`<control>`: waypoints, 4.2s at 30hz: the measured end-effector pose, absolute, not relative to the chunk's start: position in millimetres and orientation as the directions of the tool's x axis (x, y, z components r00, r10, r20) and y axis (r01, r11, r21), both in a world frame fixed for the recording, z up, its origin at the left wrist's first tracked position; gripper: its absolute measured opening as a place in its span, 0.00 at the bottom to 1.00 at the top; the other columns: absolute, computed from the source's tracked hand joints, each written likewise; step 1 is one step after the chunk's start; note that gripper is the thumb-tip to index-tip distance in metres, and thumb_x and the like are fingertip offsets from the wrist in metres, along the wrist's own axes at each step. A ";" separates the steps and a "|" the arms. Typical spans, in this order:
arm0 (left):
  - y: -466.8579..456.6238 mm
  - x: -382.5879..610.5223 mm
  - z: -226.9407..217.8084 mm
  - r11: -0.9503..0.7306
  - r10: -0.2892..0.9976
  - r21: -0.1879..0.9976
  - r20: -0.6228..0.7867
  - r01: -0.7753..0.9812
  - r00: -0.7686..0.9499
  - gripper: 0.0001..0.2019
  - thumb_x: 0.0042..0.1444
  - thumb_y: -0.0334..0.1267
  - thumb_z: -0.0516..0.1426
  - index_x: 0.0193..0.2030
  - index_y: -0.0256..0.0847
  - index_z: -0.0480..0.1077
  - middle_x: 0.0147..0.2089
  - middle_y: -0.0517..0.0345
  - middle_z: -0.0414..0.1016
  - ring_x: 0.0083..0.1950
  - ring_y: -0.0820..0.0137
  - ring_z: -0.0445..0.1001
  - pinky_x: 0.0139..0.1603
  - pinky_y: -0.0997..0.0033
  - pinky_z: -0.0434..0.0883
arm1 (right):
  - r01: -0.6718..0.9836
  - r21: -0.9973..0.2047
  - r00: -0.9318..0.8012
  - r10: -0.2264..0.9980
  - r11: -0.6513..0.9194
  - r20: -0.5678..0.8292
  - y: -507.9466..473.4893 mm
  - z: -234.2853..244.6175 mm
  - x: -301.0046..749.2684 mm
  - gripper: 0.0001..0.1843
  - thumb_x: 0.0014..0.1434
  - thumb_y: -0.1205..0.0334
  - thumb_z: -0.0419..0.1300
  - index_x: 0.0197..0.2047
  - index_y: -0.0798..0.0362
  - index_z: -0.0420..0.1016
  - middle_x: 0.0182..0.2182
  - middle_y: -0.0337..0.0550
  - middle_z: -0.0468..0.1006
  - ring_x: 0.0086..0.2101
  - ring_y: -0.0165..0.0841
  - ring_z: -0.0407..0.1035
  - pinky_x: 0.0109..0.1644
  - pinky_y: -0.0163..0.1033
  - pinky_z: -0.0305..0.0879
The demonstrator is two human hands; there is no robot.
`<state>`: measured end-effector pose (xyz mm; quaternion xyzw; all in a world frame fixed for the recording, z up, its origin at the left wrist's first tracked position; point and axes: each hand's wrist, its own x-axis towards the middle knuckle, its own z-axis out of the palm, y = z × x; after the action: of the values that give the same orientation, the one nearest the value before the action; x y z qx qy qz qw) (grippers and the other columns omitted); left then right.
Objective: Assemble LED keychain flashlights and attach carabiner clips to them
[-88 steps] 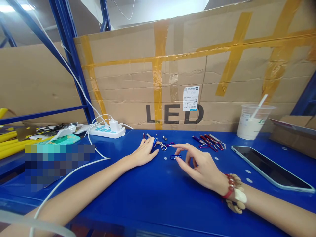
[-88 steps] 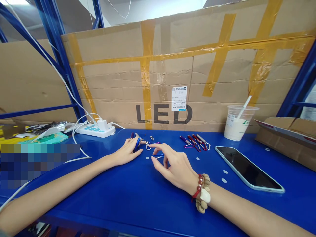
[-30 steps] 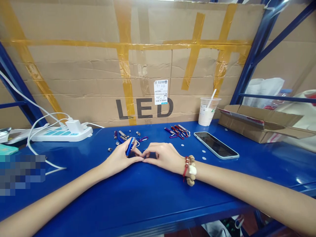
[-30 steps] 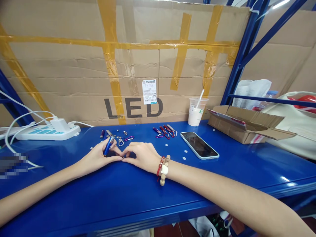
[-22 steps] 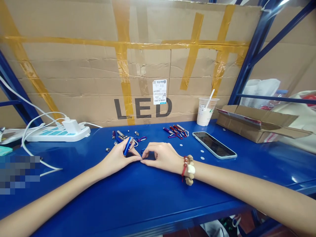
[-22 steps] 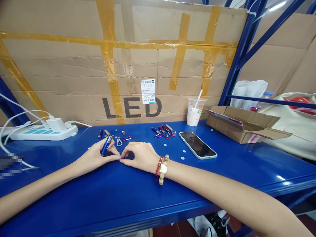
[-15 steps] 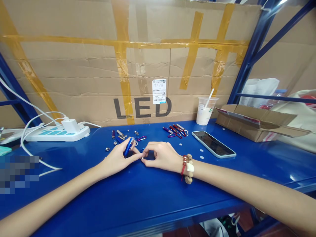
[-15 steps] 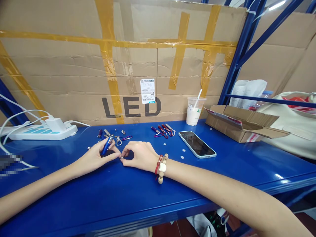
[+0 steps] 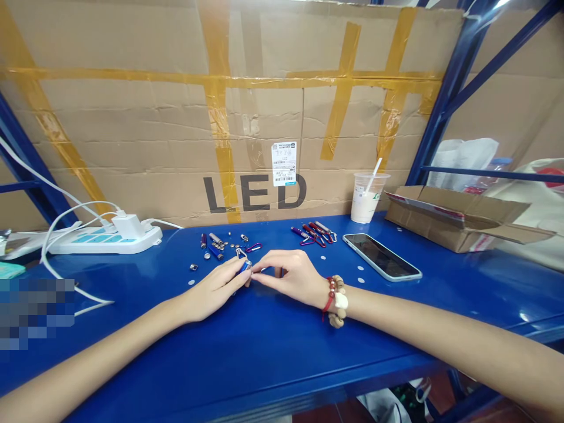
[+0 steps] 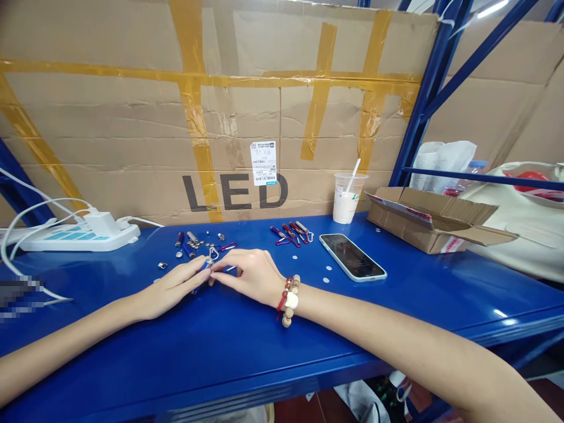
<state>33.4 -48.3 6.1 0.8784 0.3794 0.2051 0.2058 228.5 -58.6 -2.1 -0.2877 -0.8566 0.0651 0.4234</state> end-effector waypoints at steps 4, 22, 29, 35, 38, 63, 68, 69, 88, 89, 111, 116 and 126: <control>-45.9 32.9 4.7 -0.648 0.729 0.521 0.211 0.556 0.652 0.20 0.62 0.49 0.38 0.31 0.40 0.62 0.33 0.59 0.66 0.35 0.70 0.65 0.43 0.71 0.64 | 0.472 -0.370 -0.399 0.568 0.800 0.720 -60.2 -2.3 228.8 0.11 0.59 0.58 0.55 0.37 0.52 0.76 0.36 0.41 0.78 0.24 0.23 0.66 0.28 0.30 0.63; -43.1 33.7 1.9 -0.719 0.669 0.459 0.251 0.522 0.700 0.17 0.62 0.45 0.41 0.32 0.40 0.64 0.33 0.58 0.67 0.38 0.69 0.64 0.44 0.69 0.62 | 0.334 -0.419 -0.434 0.533 0.844 0.726 -57.5 -1.0 227.7 0.09 0.58 0.61 0.56 0.34 0.53 0.78 0.34 0.43 0.78 0.33 0.29 0.71 0.28 0.30 0.66; -45.1 33.5 3.5 -0.741 0.643 0.451 0.264 0.497 0.719 0.16 0.63 0.42 0.41 0.28 0.39 0.60 0.31 0.59 0.64 0.36 0.70 0.63 0.41 0.70 0.61 | 0.352 -0.421 -0.425 0.544 0.836 0.724 -56.3 -2.8 225.8 0.08 0.56 0.61 0.58 0.35 0.52 0.78 0.36 0.43 0.77 0.29 0.27 0.70 0.26 0.30 0.65; -46.2 32.1 4.0 -0.750 0.638 0.431 0.271 0.502 0.721 0.15 0.63 0.41 0.42 0.28 0.39 0.59 0.31 0.58 0.64 0.37 0.69 0.62 0.41 0.70 0.60 | 0.368 -0.452 -0.427 0.580 0.812 0.694 -56.4 0.7 222.5 0.07 0.54 0.61 0.60 0.29 0.54 0.76 0.33 0.43 0.75 0.28 0.26 0.68 0.25 0.30 0.64; -45.8 32.4 4.3 -0.729 0.656 0.469 0.269 0.499 0.706 0.15 0.63 0.41 0.42 0.27 0.39 0.59 0.30 0.59 0.64 0.37 0.69 0.62 0.41 0.71 0.60 | 0.396 -0.492 -0.400 0.628 0.775 0.668 -56.1 1.3 221.6 0.08 0.54 0.59 0.60 0.29 0.55 0.75 0.33 0.42 0.75 0.22 0.23 0.65 0.23 0.29 0.62; -48.0 27.4 5.4 -0.878 0.410 -0.111 0.327 0.466 0.851 0.15 0.62 0.43 0.45 0.36 0.37 0.67 0.34 0.54 0.72 0.38 0.67 0.66 0.43 0.68 0.63 | 0.882 -0.168 -0.334 0.836 0.440 0.436 31.2 16.9 187.8 0.14 0.55 0.54 0.56 0.42 0.51 0.75 0.38 0.41 0.78 0.36 0.32 0.72 0.36 0.33 0.64; -47.8 26.7 6.7 -0.875 0.372 -0.195 0.316 0.443 0.873 0.15 0.62 0.44 0.46 0.35 0.36 0.67 0.33 0.55 0.72 0.37 0.67 0.65 0.39 0.69 0.63 | 0.894 -0.151 -0.341 0.859 0.422 0.381 47.0 13.7 169.7 0.09 0.53 0.61 0.58 0.35 0.51 0.79 0.34 0.43 0.80 0.37 0.36 0.73 0.36 0.35 0.65; -47.5 26.5 6.5 -0.875 0.365 -0.206 0.312 0.437 0.877 0.15 0.62 0.44 0.46 0.34 0.36 0.67 0.32 0.55 0.72 0.37 0.68 0.65 0.39 0.70 0.63 | 0.895 -0.158 -0.335 0.863 0.417 0.378 48.2 13.5 169.6 0.08 0.53 0.62 0.58 0.33 0.51 0.79 0.32 0.43 0.80 0.36 0.37 0.73 0.35 0.35 0.65; -56.5 30.8 10.9 -0.848 0.463 -0.134 0.285 0.513 0.839 0.16 0.64 0.43 0.41 0.36 0.38 0.65 0.33 0.57 0.72 0.35 0.70 0.69 0.37 0.71 0.63 | 0.632 -0.575 -0.375 0.854 0.520 0.360 18.5 9.1 236.2 0.12 0.49 0.59 0.62 0.35 0.58 0.77 0.29 0.46 0.80 0.31 0.34 0.75 0.35 0.33 0.71; -55.5 30.4 9.8 -0.839 0.468 -0.146 0.297 0.524 0.832 0.17 0.64 0.44 0.41 0.37 0.38 0.65 0.32 0.57 0.72 0.34 0.70 0.70 0.36 0.72 0.64 | 0.580 -0.637 -0.369 0.861 0.508 0.351 11.8 8.7 238.9 0.14 0.48 0.57 0.62 0.36 0.58 0.77 0.30 0.47 0.80 0.31 0.35 0.75 0.35 0.34 0.71; -53.4 24.4 12.8 -0.731 0.627 0.069 0.461 0.679 0.628 0.13 0.64 0.41 0.43 0.47 0.42 0.65 0.41 0.60 0.75 0.40 0.71 0.74 0.30 0.78 0.64 | 0.300 -0.806 -0.315 0.851 0.510 0.421 -60.2 24.5 229.2 0.16 0.47 0.49 0.63 0.33 0.54 0.78 0.25 0.42 0.78 0.25 0.32 0.72 0.33 0.36 0.71; -52.9 27.5 10.3 -0.752 0.626 0.154 0.472 0.641 0.620 0.13 0.64 0.39 0.42 0.47 0.42 0.64 0.44 0.57 0.73 0.44 0.70 0.72 0.40 0.74 0.68 | 0.291 -0.766 -0.285 0.816 0.573 0.502 -63.5 22.4 228.2 0.15 0.49 0.51 0.62 0.33 0.56 0.77 0.26 0.43 0.78 0.26 0.31 0.72 0.33 0.35 0.69; -55.5 27.7 4.9 -0.788 0.610 0.263 0.462 0.557 0.644 0.13 0.62 0.41 0.45 0.47 0.42 0.66 0.44 0.58 0.74 0.44 0.71 0.73 0.45 0.73 0.69 | 0.254 -0.773 -0.301 0.808 0.581 0.507 -72.2 21.0 223.7 0.10 0.47 0.56 0.63 0.27 0.55 0.78 0.25 0.41 0.78 0.24 0.29 0.70 0.30 0.33 0.69</control>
<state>27.7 -55.5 4.9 0.9054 0.3222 0.2722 0.0483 223.7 -72.2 21.0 -0.3530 -0.7520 0.2917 0.4741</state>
